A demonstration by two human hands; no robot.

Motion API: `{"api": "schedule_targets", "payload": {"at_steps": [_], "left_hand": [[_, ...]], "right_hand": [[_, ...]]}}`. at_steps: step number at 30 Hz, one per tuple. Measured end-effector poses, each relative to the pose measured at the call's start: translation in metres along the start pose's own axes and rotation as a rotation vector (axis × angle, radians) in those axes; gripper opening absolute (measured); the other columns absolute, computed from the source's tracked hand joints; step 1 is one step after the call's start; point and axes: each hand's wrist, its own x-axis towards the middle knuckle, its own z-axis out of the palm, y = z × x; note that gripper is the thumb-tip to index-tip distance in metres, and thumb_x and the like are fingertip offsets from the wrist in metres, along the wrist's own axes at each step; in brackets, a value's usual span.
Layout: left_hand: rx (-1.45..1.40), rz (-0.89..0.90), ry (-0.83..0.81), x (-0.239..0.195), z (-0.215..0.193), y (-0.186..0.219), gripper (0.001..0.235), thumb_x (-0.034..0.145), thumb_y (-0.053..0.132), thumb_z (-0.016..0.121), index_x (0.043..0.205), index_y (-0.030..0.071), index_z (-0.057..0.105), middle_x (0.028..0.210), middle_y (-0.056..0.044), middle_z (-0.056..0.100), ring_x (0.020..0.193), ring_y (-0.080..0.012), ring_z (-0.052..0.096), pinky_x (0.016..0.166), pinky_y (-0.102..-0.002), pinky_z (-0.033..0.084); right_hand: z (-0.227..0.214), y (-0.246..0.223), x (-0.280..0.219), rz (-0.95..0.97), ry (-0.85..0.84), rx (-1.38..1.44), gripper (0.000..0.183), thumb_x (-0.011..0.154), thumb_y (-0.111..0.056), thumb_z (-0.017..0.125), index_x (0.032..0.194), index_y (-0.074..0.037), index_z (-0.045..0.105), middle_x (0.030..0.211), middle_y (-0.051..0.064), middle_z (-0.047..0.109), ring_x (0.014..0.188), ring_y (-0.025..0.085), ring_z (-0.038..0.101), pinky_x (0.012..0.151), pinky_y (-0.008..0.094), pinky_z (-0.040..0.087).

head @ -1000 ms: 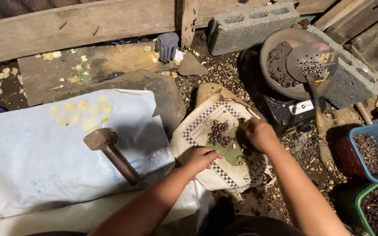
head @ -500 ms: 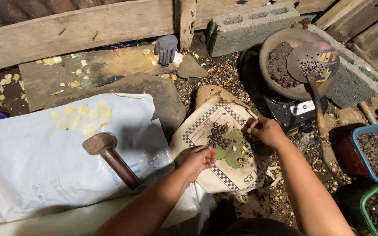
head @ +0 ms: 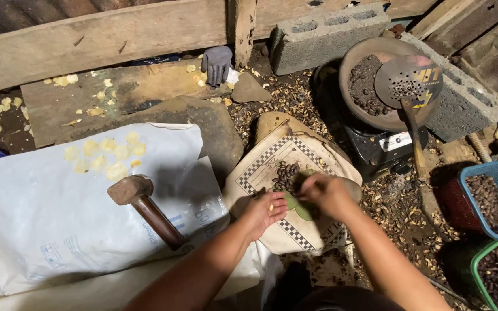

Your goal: The person stirs dark beans in a pan over a portable gas stove using a slotted spoon. They then use a stone pestle to crush the beans on a patterned cloth and a hammer to crush light-colored flakes on a white sack.

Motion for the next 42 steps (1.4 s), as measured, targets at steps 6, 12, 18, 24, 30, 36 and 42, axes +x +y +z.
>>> {"api": "schedule_targets", "payload": {"at_steps": [6,12,18,24,30,36,42], "left_hand": [[-0.137,-0.142,-0.125,0.032,-0.039,-0.037,0.026,0.107,0.033,0.053,0.11,0.01,0.064,0.098,-0.002,0.069,0.089,-0.0148,0.066,0.081,-0.029,0.057],[-0.244,-0.016,-0.316,0.006,-0.019,-0.01,0.029,0.102,0.041,0.054,0.091,0.015,0.062,0.085,-0.004,0.066,0.072,-0.0135,0.06,0.064,-0.028,0.051],[0.08,-0.166,0.084,-0.001,-0.013,-0.02,0.022,0.099,0.032,0.06,0.102,0.012,0.068,0.096,-0.002,0.07,0.087,-0.0133,0.066,0.08,-0.03,0.057],[-0.295,-0.196,-0.445,-0.015,-0.017,-0.015,0.025,0.106,0.035,0.061,0.097,0.012,0.065,0.094,-0.011,0.073,0.065,-0.0095,0.053,0.048,-0.02,0.038],[-0.269,-0.089,0.138,0.031,-0.035,-0.066,0.01,0.101,0.017,0.063,0.098,0.008,0.062,0.093,-0.007,0.063,0.079,-0.0168,0.064,0.074,-0.03,0.061],[-0.218,-0.184,-0.129,-0.044,0.016,0.0,0.02,0.096,0.032,0.058,0.091,0.014,0.064,0.088,-0.009,0.071,0.069,-0.0146,0.06,0.057,-0.023,0.043],[-0.193,-0.056,-0.097,0.026,-0.015,-0.055,0.024,0.107,0.026,0.054,0.097,0.005,0.06,0.104,-0.014,0.063,0.092,-0.0208,0.061,0.083,-0.033,0.058]], "right_hand": [[0.01,-0.003,0.034,-0.279,-0.105,0.33,0.01,0.091,-0.015,0.071,0.098,-0.01,0.075,0.103,0.014,0.078,0.096,0.024,0.074,0.092,0.039,0.057],[0.049,0.076,0.136,-0.193,0.289,-0.388,0.015,0.094,-0.013,0.063,0.098,-0.004,0.074,0.1,0.024,0.075,0.094,0.039,0.074,0.085,0.046,0.059],[-0.002,0.025,0.066,-0.231,0.273,-0.245,0.034,0.085,-0.028,0.072,0.105,-0.001,0.069,0.092,0.028,0.072,0.089,0.043,0.069,0.078,0.048,0.056],[0.016,0.08,0.019,0.23,-0.006,0.51,0.018,0.1,-0.018,0.06,0.109,-0.011,0.073,0.098,0.016,0.076,0.086,0.028,0.07,0.082,0.042,0.057],[0.044,0.075,-0.005,-0.151,0.083,0.267,0.012,0.088,-0.015,0.074,0.096,-0.009,0.079,0.095,0.011,0.078,0.086,0.023,0.073,0.086,0.036,0.056],[0.069,0.066,-0.013,-0.311,0.307,-0.068,0.019,0.089,-0.012,0.07,0.106,-0.002,0.071,0.098,0.024,0.073,0.081,0.04,0.073,0.071,0.046,0.06],[0.04,0.072,-0.013,-0.013,0.012,-0.053,0.025,0.088,-0.017,0.073,0.109,-0.005,0.067,0.098,0.021,0.075,0.086,0.035,0.073,0.078,0.042,0.058]]}}
